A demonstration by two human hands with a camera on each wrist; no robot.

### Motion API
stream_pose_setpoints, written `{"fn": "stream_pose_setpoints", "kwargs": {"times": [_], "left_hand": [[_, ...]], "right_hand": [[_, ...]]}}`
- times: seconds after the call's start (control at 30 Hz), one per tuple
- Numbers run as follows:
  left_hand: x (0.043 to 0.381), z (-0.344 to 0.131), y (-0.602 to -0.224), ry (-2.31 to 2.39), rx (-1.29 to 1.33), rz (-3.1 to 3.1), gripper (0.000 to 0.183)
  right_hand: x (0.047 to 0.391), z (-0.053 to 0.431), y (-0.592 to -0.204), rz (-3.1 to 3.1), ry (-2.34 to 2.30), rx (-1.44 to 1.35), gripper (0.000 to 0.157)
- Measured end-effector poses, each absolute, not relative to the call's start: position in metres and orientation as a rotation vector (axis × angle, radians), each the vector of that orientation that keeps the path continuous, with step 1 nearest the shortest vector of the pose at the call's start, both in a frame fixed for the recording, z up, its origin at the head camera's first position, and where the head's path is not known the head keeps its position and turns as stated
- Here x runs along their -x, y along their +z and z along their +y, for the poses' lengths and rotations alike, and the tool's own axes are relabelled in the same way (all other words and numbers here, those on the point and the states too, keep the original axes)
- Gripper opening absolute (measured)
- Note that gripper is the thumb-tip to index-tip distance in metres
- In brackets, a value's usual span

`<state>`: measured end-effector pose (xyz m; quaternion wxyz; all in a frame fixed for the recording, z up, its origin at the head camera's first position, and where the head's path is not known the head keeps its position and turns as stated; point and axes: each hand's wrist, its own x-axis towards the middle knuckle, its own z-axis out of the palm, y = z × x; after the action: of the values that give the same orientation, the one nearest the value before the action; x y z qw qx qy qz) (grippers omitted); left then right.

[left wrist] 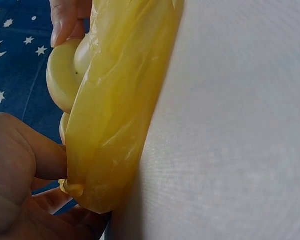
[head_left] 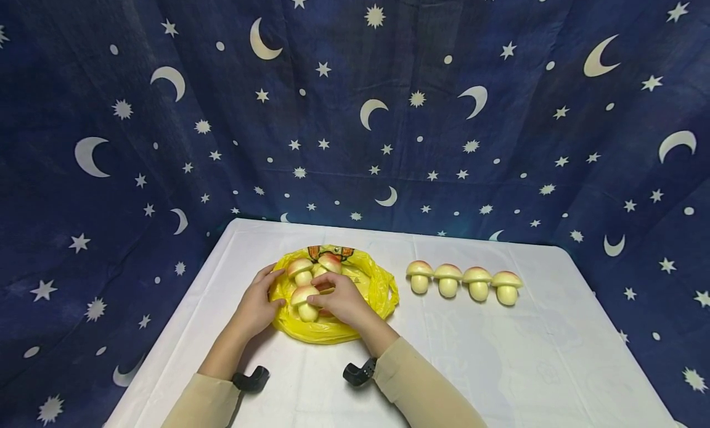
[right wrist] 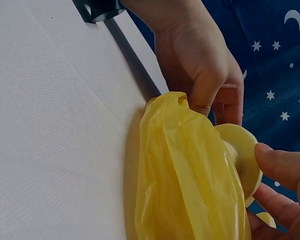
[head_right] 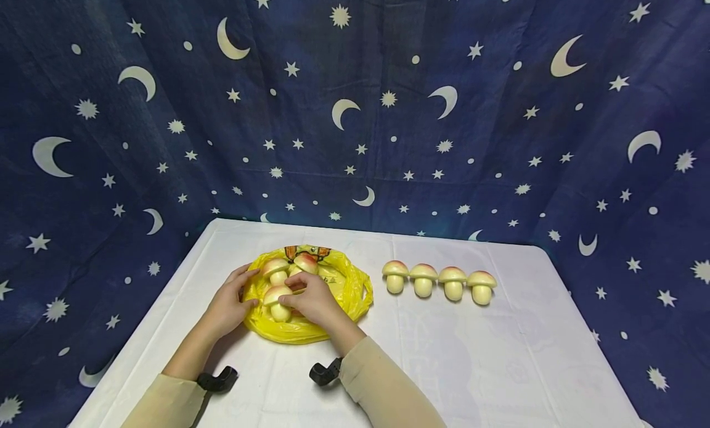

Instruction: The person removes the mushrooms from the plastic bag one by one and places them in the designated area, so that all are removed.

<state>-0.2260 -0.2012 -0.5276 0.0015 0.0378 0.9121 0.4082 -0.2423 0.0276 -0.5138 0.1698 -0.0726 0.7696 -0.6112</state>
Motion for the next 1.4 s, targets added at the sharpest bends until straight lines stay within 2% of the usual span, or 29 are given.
{"fn": "stream_pose_setpoints", "kwargs": {"times": [0.57,1.4], "left_hand": [[0.227,-0.201,-0.527,1.274,-0.103,2.855,0.068],[0.227,-0.2,-0.526,1.254,-0.083,2.844,0.067]], "right_hand": [[0.238,0.045,-0.504,2.153,-1.788,0.197,0.033],[0.224,0.095,-0.497,2.112,-1.92,0.181,0.042]]}}
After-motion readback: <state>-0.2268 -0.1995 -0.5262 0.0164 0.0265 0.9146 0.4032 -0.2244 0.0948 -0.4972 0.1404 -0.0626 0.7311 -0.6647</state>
